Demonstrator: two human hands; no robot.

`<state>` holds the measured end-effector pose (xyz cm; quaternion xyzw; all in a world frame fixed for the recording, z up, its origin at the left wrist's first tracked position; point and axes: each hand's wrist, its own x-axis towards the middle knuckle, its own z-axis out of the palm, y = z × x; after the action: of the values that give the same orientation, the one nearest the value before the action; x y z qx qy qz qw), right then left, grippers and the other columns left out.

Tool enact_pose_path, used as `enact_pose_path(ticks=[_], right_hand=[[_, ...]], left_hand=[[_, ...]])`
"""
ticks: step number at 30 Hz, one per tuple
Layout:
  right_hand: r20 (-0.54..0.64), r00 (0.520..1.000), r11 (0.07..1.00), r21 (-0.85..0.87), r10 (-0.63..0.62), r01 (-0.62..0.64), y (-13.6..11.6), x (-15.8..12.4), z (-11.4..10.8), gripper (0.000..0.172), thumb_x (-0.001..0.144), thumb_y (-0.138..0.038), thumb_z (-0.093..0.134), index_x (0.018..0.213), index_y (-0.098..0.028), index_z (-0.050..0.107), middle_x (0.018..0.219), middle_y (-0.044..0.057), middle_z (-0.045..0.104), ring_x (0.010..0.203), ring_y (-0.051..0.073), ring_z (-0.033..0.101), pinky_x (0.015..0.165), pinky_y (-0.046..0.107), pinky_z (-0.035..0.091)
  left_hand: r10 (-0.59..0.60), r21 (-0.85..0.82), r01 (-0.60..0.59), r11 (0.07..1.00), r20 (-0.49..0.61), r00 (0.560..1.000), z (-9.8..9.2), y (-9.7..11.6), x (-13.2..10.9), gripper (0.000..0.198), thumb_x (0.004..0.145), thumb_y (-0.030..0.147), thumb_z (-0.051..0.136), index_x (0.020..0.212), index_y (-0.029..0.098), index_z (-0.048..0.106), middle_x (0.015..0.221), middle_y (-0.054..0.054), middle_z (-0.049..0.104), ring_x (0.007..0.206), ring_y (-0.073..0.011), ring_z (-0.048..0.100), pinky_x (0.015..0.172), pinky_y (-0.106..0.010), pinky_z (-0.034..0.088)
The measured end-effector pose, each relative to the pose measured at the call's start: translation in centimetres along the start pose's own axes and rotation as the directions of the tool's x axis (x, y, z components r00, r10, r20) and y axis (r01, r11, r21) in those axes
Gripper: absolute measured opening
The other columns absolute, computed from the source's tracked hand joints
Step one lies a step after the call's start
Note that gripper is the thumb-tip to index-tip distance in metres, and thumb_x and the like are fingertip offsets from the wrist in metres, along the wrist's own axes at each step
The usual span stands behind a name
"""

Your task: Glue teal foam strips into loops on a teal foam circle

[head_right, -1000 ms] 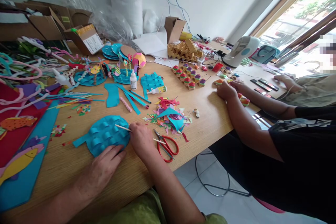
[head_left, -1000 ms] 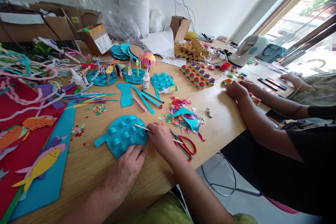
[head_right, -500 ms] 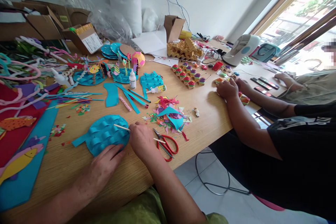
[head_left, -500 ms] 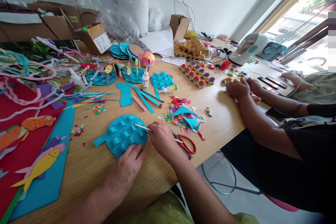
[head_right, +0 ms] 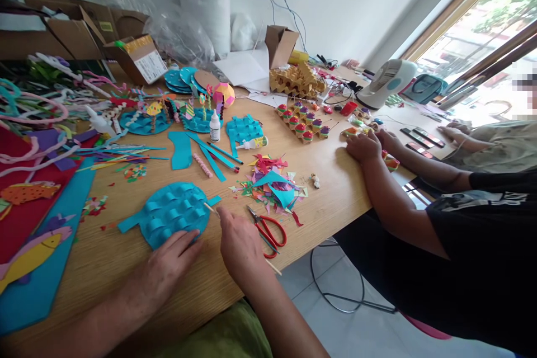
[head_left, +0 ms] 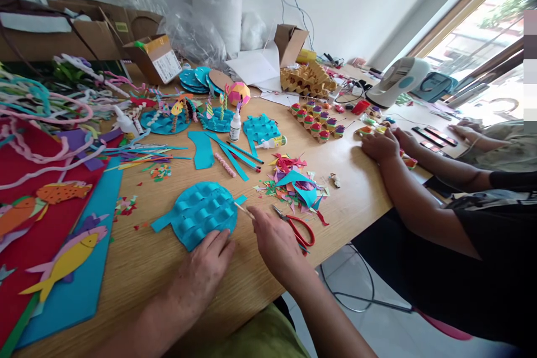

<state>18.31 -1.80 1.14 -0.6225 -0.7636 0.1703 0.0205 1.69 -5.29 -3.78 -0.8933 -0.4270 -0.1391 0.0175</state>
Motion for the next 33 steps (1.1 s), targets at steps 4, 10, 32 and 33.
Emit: enact_pose_path(ticks=[4, 10, 32, 33], right_hand=[[0.016, 0.999, 0.999, 0.002, 0.033, -0.033, -0.5, 0.0, 1.1, 0.027, 0.09, -0.018, 0.034, 0.102, -0.022, 0.059, 0.083, 0.004, 0.065, 0.07, 0.016, 0.06, 0.053, 0.024, 0.03], [-0.046, 0.998, 0.999, -0.024, 0.047, -0.048, -0.4, 0.0, 1.6, 0.03, 0.089, -0.016, 0.035, 0.104, -0.024, 0.059, 0.086, 0.004, 0.06, 0.067, 0.014, 0.058, 0.051, 0.023, 0.028], [-0.025, 1.0, 0.996, 0.089, 0.006, -0.004, 0.3, 0.4, 2.8, 0.04, 0.083, -0.007, 0.04, 0.113, -0.025, 0.06, 0.087, 0.005, 0.061, 0.072, 0.013, 0.058, 0.058, 0.02, 0.036], [-0.037, 0.999, 0.996, 0.094, 0.004, -0.001, 0.3, 0.4, 2.7, 0.039, 0.084, -0.008, 0.04, 0.112, -0.024, 0.061, 0.087, 0.005, 0.061, 0.072, 0.013, 0.058, 0.058, 0.02, 0.036]], left_hand=[[-0.021, -0.013, 0.021, 1.0, 0.039, 0.999, 0.0, 0.1, -0.1, 0.037, 0.081, -0.003, 0.033, 0.1, 0.013, 0.062, 0.107, -0.012, 0.064, 0.096, -0.0218, 0.059, 0.083, -0.033, 0.05], [-0.018, -0.038, 0.018, 0.999, 0.002, 1.0, 0.6, -0.1, -0.3, 0.038, 0.08, -0.003, 0.034, 0.099, 0.013, 0.062, 0.106, -0.012, 0.063, 0.095, -0.0222, 0.058, 0.082, -0.034, 0.049], [-0.005, -0.031, 0.006, 0.999, 0.032, 0.999, 0.3, -0.2, -0.2, 0.036, 0.08, -0.002, 0.035, 0.097, 0.014, 0.063, 0.106, -0.011, 0.064, 0.095, -0.0218, 0.059, 0.081, -0.034, 0.052], [-0.009, -0.037, 0.01, 0.999, 0.032, 0.999, 0.3, -0.2, -0.1, 0.036, 0.08, -0.002, 0.035, 0.097, 0.014, 0.063, 0.106, -0.012, 0.064, 0.095, -0.0219, 0.06, 0.081, -0.034, 0.052]])
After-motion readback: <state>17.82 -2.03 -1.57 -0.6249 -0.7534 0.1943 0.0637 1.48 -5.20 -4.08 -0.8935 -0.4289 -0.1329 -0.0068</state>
